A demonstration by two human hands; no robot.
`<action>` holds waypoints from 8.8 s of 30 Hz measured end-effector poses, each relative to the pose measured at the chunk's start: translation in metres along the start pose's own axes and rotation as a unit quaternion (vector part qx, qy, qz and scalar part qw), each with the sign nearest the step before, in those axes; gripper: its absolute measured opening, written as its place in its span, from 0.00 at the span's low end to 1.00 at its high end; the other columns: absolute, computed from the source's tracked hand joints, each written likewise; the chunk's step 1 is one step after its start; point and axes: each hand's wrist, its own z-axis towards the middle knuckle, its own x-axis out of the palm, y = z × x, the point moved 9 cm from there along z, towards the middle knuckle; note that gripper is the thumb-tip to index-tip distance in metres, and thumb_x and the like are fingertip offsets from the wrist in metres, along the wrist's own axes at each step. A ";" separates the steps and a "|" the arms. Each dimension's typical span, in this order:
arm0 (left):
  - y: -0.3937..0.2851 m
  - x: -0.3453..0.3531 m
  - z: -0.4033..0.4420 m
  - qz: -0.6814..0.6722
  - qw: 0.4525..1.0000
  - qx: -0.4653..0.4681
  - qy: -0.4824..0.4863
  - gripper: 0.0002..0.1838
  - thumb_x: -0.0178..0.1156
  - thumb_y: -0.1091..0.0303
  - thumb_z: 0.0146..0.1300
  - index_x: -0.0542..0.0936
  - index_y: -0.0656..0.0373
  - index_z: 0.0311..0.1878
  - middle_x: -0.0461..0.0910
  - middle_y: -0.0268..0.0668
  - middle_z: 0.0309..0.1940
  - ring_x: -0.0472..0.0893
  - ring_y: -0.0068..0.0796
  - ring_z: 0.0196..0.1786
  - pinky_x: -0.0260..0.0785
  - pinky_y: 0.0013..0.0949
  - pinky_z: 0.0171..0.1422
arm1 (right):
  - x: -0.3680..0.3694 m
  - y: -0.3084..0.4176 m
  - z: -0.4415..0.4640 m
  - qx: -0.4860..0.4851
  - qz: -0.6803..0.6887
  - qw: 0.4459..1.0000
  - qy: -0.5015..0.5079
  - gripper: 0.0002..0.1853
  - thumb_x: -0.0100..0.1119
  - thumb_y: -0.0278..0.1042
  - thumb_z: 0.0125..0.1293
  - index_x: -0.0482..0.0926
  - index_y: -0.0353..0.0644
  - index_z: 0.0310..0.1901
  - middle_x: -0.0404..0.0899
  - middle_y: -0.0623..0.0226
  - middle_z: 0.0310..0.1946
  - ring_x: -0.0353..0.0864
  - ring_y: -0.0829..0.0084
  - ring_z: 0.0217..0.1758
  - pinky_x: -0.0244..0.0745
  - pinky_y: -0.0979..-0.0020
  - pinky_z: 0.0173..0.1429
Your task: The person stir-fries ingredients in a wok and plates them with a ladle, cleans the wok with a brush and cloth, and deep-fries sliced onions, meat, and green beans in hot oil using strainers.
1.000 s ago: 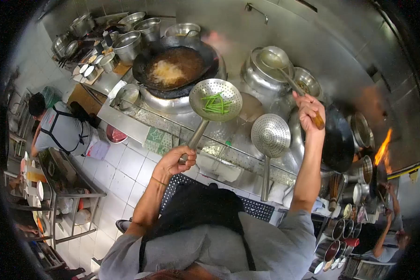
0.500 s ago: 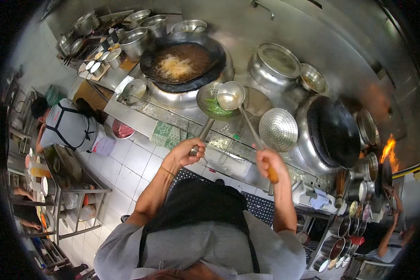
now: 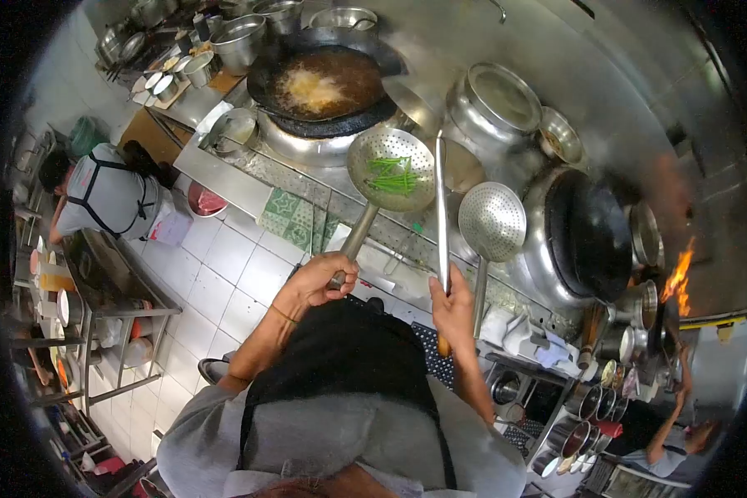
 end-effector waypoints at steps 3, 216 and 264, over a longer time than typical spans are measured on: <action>-0.003 0.005 -0.013 0.011 1.000 0.007 0.004 0.05 0.54 0.73 0.55 0.69 0.63 0.30 0.67 0.35 0.18 0.68 0.23 0.18 0.52 0.22 0.11 | 0.000 0.024 0.009 -0.097 -0.056 0.990 -0.082 0.20 0.56 0.27 0.63 0.70 0.35 0.56 0.75 0.62 0.25 0.73 0.74 0.20 0.68 0.69 0.25; 0.553 -0.091 -0.604 0.200 0.247 0.223 -0.922 0.14 0.51 0.72 0.59 0.75 0.71 0.45 0.77 0.55 0.41 0.76 0.50 0.45 0.67 0.42 0.53 | 0.062 -0.029 -0.251 0.064 0.330 0.800 0.497 0.23 0.53 0.24 0.63 0.64 0.42 0.60 0.61 0.76 0.14 0.57 0.86 0.07 0.57 0.80 0.09; 0.600 -0.244 -0.664 0.305 0.363 -0.161 -0.866 0.24 0.68 0.65 0.41 0.77 0.64 0.44 0.78 0.52 0.28 0.77 0.51 0.32 0.70 0.43 0.40 | 0.059 -0.092 0.148 -0.102 -0.173 0.971 -0.134 0.34 0.47 0.24 0.52 0.54 0.19 0.61 0.59 0.32 0.59 0.62 0.46 0.61 0.51 0.59 0.70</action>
